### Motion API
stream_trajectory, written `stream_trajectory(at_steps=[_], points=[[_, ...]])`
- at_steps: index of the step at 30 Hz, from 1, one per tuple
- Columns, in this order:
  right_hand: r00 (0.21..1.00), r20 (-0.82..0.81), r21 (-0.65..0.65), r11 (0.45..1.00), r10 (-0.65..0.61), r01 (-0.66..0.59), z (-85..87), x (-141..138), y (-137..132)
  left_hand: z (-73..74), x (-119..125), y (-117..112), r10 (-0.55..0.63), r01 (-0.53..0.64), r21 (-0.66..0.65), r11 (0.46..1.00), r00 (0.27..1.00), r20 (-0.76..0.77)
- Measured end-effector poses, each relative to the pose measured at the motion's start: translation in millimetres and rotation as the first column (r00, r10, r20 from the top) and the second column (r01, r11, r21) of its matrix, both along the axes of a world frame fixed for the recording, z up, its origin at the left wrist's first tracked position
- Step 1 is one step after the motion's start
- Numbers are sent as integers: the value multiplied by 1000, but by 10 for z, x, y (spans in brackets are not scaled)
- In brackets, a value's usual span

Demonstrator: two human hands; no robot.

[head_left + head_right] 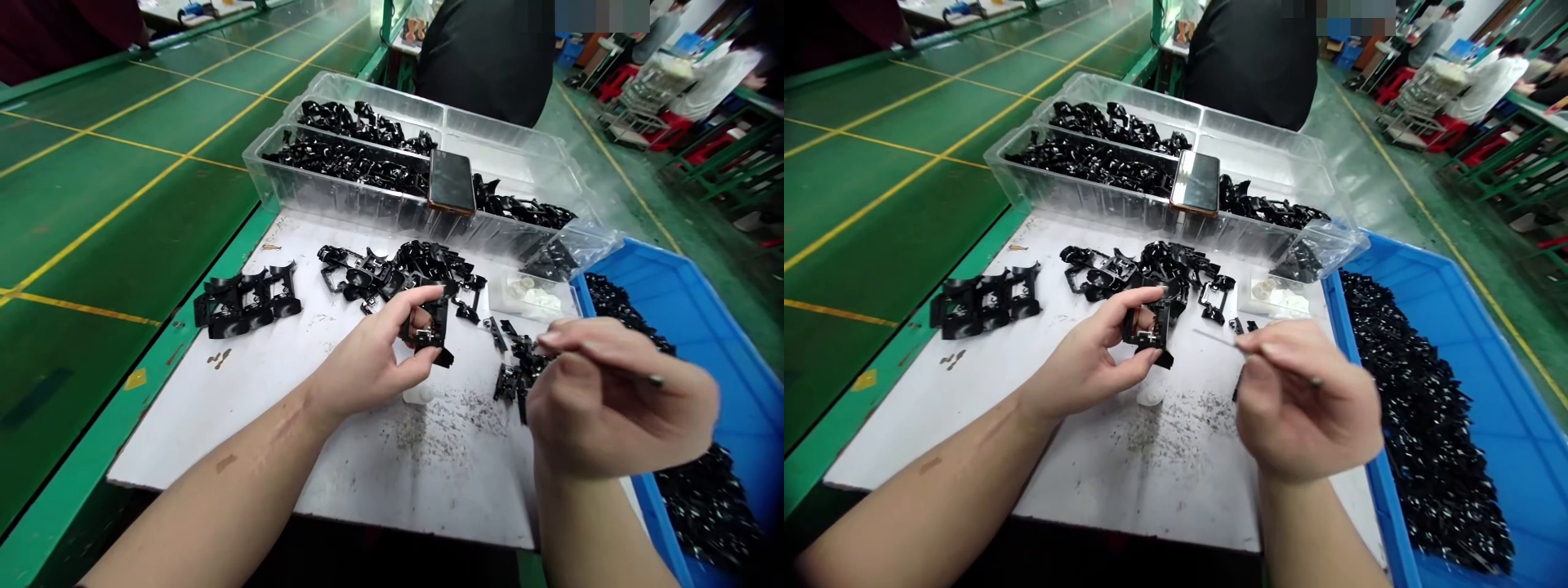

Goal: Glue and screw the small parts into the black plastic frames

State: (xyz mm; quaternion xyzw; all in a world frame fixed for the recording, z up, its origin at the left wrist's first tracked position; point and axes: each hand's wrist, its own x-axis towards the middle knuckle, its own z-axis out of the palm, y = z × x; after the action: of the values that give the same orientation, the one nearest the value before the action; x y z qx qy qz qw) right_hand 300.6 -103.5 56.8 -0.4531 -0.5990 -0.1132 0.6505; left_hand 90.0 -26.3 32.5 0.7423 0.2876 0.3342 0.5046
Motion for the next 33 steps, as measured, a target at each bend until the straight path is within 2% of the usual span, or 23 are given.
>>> stream_trajectory(at_steps=[2, 3, 5, 7, 11, 17, 19, 21, 22, 23, 24, 25, 27, 28, 30, 33], points=[[982, -105, 118, 978, -158, 170, -3, 146, 103, 9, 0, -6, -3, 3, -11, 1000, 1000, -6], [960, -152, 113, 961, -234, 252, -12, 240, 151, 13, 0, -9, -5, 4, -15, 1000, 1000, -8], [908, -196, 15, 925, -370, 380, -44, 443, 222, 13, -3, -13, -10, 9, -15, 1000, 1000, -17], [876, -168, -106, 892, -451, 439, -87, 625, 250, -1, -10, -10, -6, 6, -2, 1000, 999, -36], [870, -67, -304, 841, -488, 448, -199, 797, 276, -51, -28, 14, -19, 21, 20, 1000, 996, -85], [877, 65, -428, 780, -477, 456, -275, 817, 386, -64, -27, 32, -20, 23, 23, 999, 992, -125], [854, 100, -403, 764, -510, 503, -232, 747, 360, -47, -23, 27, -16, 19, 26, 999, 992, -122], [832, 76, -340, 770, -549, 539, -170, 591, 287, -26, -21, 18, -12, 16, 37, 999, 993, -114], [852, 39, -348, 792, -522, 501, -142, 485, 241, -15, -19, 13, -7, 12, 46, 999, 994, -109], [899, -15, -413, 822, -437, 393, -118, 368, 194, -6, -17, 10, -5, 11, 57, 998, 994, -105], [948, -91, -515, 829, -306, 219, -102, 248, 151, 1, -13, 7, -4, 12, 70, 997, 995, -103], [967, -193, -611, 791, -168, 15, -93, 134, 117, 4, -9, 5, -5, 14, 85, 996, 995, -100], [911, -410, -699, 629, 36, -339, -93, -50, 80, -2, 3, 4, -23, 35, 123, 992, 995, -95], [866, -493, -698, 555, 86, -452, -98, -113, 77, -11, 9, 5, -43, 56, 146, 988, 995, -92], [793, -597, -669, 470, 121, -576, -107, -176, 86, -38, 21, 8, -80, 96, 187, 978, 993, -90], [716, -690, -614, 435, 111, -659, -103, -173, 101, -84, 32, 20, -111, 125, 241, 962, 991, -72]])
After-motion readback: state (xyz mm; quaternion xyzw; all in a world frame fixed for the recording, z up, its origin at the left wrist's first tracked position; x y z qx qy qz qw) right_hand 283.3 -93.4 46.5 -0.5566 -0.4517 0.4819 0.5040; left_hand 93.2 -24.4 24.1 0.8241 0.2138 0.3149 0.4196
